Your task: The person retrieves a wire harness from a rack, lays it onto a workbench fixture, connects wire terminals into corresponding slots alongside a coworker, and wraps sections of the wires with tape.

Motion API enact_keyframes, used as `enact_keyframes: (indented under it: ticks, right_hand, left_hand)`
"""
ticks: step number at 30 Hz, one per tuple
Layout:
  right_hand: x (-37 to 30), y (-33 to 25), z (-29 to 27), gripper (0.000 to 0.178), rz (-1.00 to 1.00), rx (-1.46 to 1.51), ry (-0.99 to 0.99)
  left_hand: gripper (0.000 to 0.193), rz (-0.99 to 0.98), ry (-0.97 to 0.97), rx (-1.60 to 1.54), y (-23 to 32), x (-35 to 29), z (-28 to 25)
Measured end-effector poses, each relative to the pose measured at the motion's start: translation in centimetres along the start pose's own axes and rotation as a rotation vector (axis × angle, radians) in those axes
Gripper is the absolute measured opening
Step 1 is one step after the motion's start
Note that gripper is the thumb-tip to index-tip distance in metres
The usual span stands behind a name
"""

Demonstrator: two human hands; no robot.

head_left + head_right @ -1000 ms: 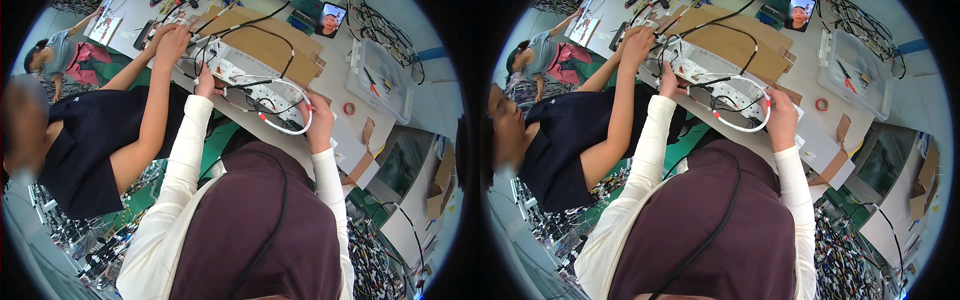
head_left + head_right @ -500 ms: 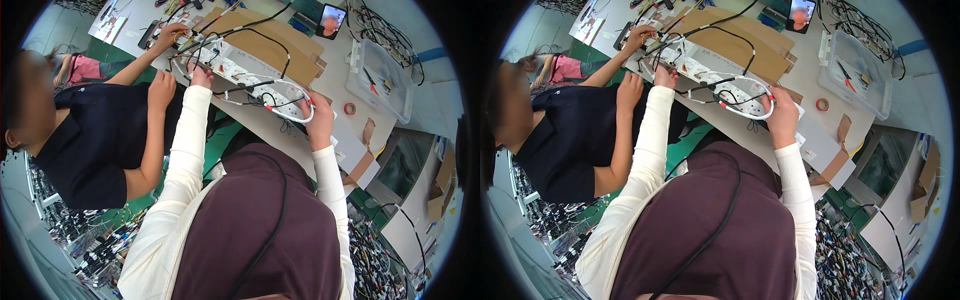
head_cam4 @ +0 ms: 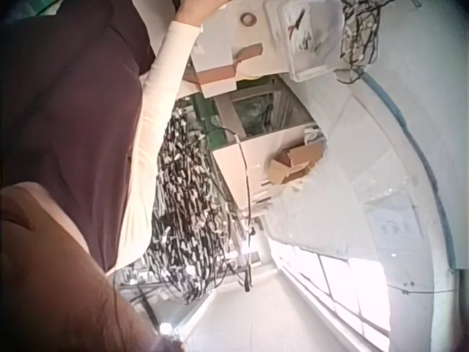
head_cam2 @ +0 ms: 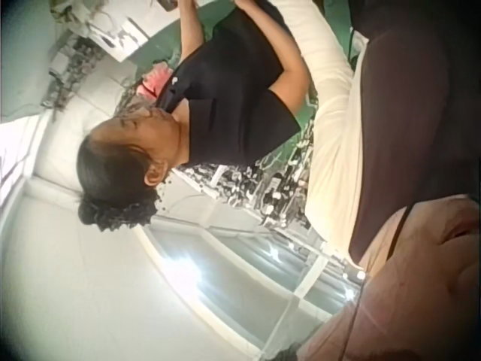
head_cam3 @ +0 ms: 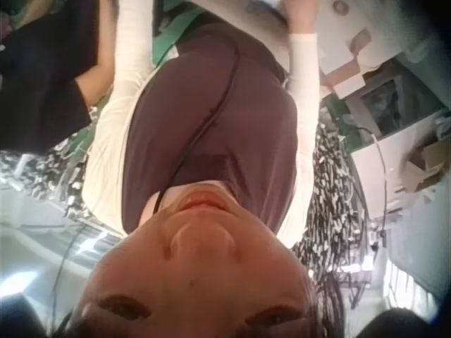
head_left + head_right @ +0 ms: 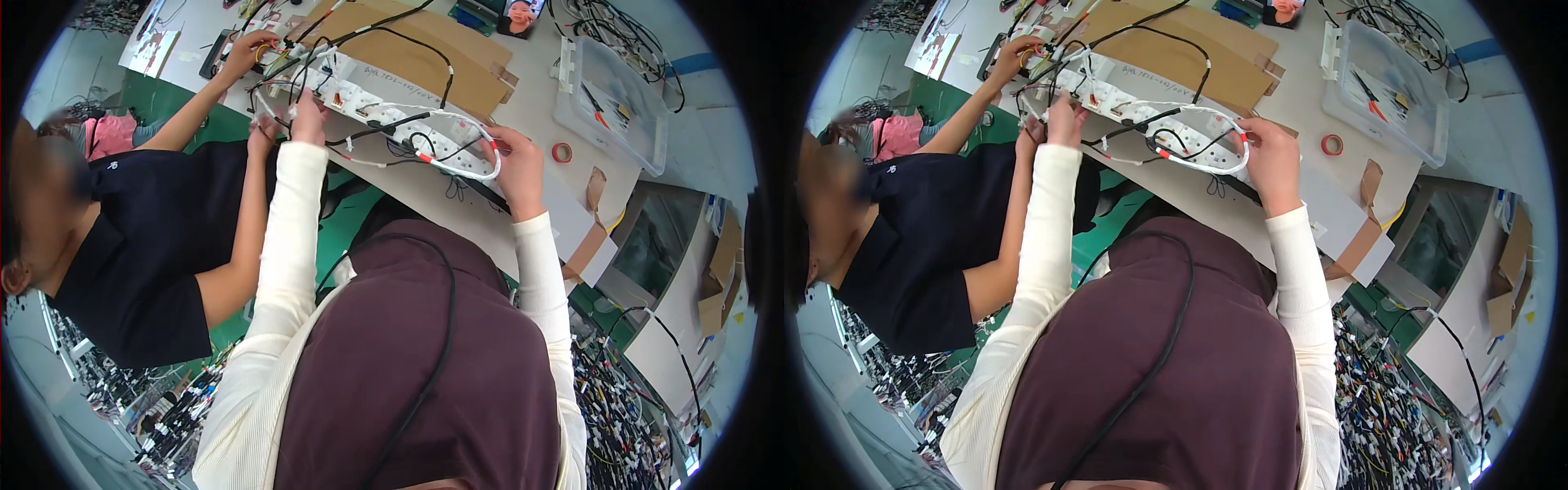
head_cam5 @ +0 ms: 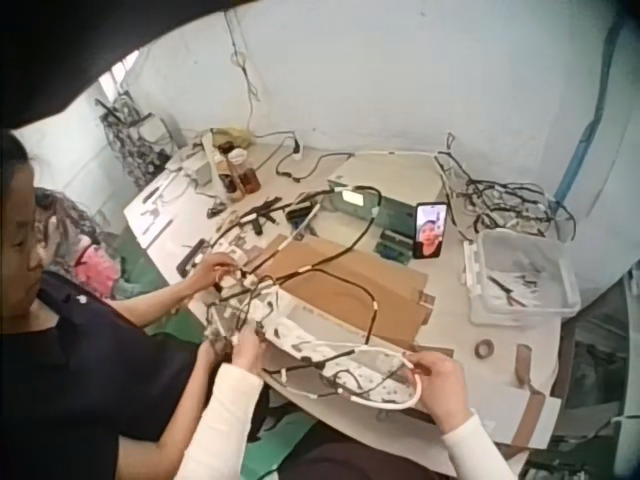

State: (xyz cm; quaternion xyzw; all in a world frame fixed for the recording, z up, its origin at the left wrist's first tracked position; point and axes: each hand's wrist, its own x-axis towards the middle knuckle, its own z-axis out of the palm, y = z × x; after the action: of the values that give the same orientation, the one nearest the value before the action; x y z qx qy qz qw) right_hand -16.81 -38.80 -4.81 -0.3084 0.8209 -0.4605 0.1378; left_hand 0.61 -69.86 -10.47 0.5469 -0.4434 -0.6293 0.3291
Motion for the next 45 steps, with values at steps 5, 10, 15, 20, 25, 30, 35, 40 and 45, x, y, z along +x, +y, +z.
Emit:
enact_keyframes:
  ticks: [5, 10, 15, 20, 25, 30, 35, 40, 45]
  right_hand:
    - [0.7, 0.1, -0.3, 0.021, -0.17, -0.306, 0.024]
    - [0.5, -0.5, 0.0, 0.019, -0.138, -0.231, 0.023]
    - [0.3, -0.3, -0.2, 0.019, -0.123, -0.157, 0.038]
    - [0.2, -0.3, -0.4, 0.017, -0.104, -0.151, 0.056]
    - [-0.1, 0.1, 0.4, 0.019, -0.156, -0.093, 0.058]
    - [-0.4, -0.3, 0.3, 0.019, -0.091, -0.098, 0.044]
    - [0.0, -0.3, 0.1, 0.018, -0.123, -0.099, 0.062]
    - [0.1, 0.0, 0.3, 0.018, -0.096, -0.066, 0.065]
    - [-0.2, 0.2, 0.3, 0.018, -0.096, -0.025, 0.071]
  left_hand:
    - [0.026, 1.0, -0.072, 0.627, -0.7, -13.1, 1.3]
    - [0.026, 1.084, -0.366, 0.666, -2.9, -14.7, 2.1]
    - [0.02, 1.111, -0.453, 0.648, -2.6, -13.5, 3.0]
    - [0.016, 1.14, -0.474, 0.618, -1.8, -14.1, 2.8]
    - [0.015, 1.132, -0.424, 0.681, -1.6, -14.4, 2.7]
    - [0.015, 1.106, -0.471, 0.663, -1.5, -14.0, 2.7]
    - [0.015, 1.149, -0.49, 0.761, -0.8, -14.2, 3.0]
    - [0.015, 1.126, -0.489, 0.754, -1.1, -14.6, 2.7]
    - [0.023, 1.081, -0.484, 0.778, -1.6, -15.3, 2.2]
